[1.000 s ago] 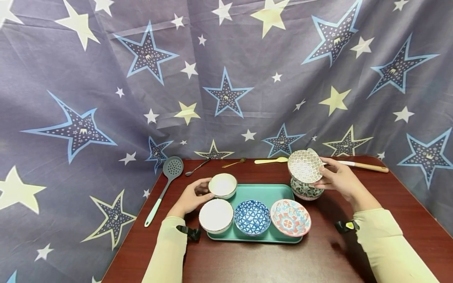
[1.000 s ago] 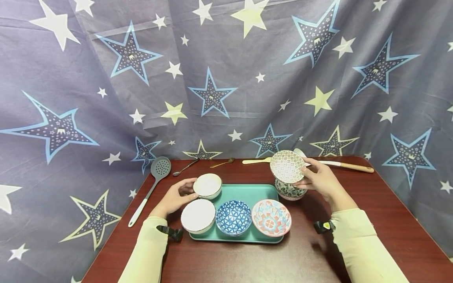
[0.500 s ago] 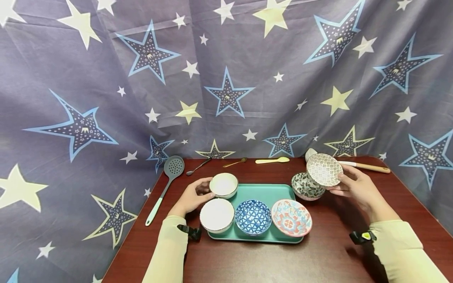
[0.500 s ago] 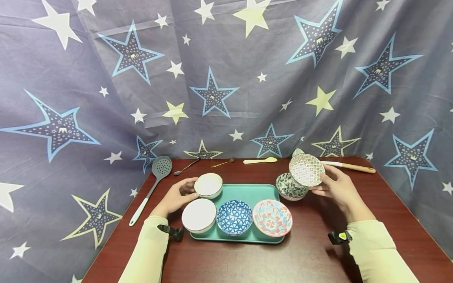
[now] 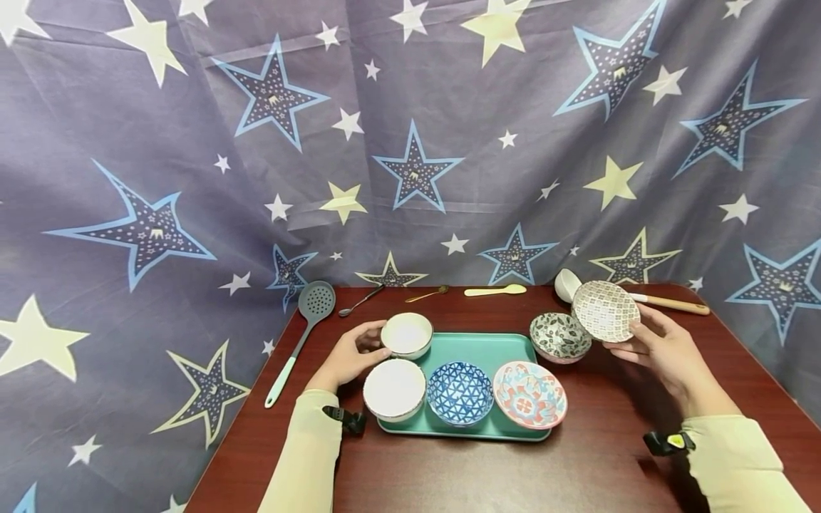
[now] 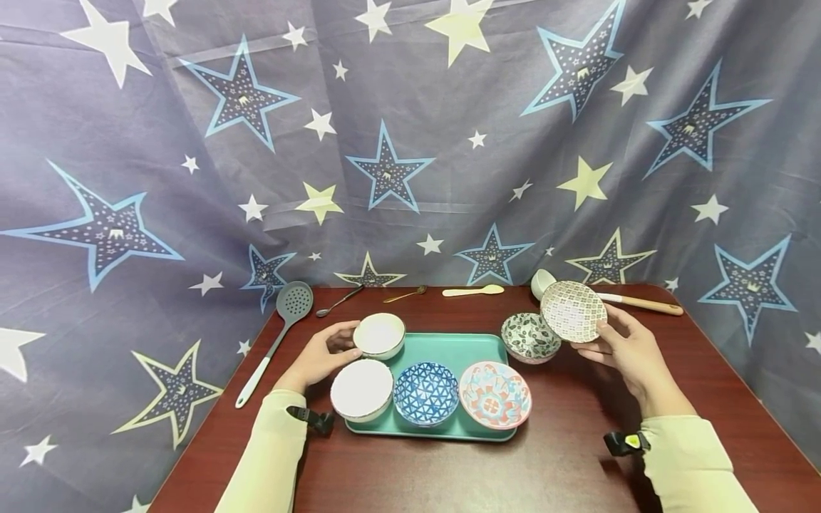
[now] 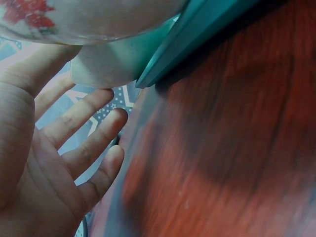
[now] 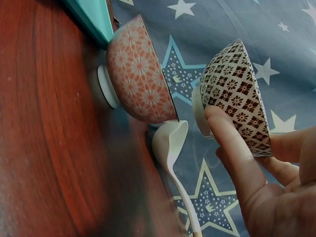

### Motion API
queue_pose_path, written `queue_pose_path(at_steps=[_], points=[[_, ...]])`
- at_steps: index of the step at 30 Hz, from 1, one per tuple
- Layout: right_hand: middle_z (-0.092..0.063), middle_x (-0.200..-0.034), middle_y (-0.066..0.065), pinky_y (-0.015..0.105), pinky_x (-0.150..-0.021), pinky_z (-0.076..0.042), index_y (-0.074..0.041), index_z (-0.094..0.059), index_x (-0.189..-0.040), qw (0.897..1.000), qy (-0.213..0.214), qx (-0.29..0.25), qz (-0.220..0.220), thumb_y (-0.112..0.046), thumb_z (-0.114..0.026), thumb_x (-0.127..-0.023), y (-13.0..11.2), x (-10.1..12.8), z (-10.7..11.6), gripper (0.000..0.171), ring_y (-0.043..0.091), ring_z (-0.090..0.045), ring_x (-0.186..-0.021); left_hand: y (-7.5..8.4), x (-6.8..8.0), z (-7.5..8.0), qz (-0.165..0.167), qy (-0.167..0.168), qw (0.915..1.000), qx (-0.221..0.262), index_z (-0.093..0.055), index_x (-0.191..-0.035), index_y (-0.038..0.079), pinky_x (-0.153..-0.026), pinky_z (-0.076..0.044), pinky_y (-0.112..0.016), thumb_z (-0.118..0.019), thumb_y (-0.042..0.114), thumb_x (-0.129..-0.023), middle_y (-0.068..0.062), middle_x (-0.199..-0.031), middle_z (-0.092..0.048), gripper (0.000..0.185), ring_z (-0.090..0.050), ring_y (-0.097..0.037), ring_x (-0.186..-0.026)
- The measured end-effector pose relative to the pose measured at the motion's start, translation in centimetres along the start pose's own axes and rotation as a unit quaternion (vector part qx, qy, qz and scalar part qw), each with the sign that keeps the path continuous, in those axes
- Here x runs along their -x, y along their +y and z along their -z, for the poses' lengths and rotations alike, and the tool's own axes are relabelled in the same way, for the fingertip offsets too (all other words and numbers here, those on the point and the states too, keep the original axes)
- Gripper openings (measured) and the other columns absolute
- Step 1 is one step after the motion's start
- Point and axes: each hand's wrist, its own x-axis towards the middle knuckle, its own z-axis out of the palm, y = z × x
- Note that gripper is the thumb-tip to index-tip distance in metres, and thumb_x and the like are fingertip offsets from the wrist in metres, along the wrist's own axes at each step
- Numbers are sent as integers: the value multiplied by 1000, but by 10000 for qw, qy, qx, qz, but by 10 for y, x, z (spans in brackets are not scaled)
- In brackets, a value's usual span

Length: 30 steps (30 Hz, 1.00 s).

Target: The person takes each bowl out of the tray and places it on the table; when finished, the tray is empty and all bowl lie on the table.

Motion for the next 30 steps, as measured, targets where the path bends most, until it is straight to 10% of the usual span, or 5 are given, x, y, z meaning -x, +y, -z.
queue_pose_path(at_steps=[30], points=[[-77,-107,8,44,-73,-62,-14,-49,-135,9994,265,166,-171,0,-45,-111,3,15,51,28,34,-78,-83,-2,0,0,79,40,10000,24,-59,-148,25,-96,-52,-46,-84,28,-92,-3,-125,-69,61,-66,-24,-110]])
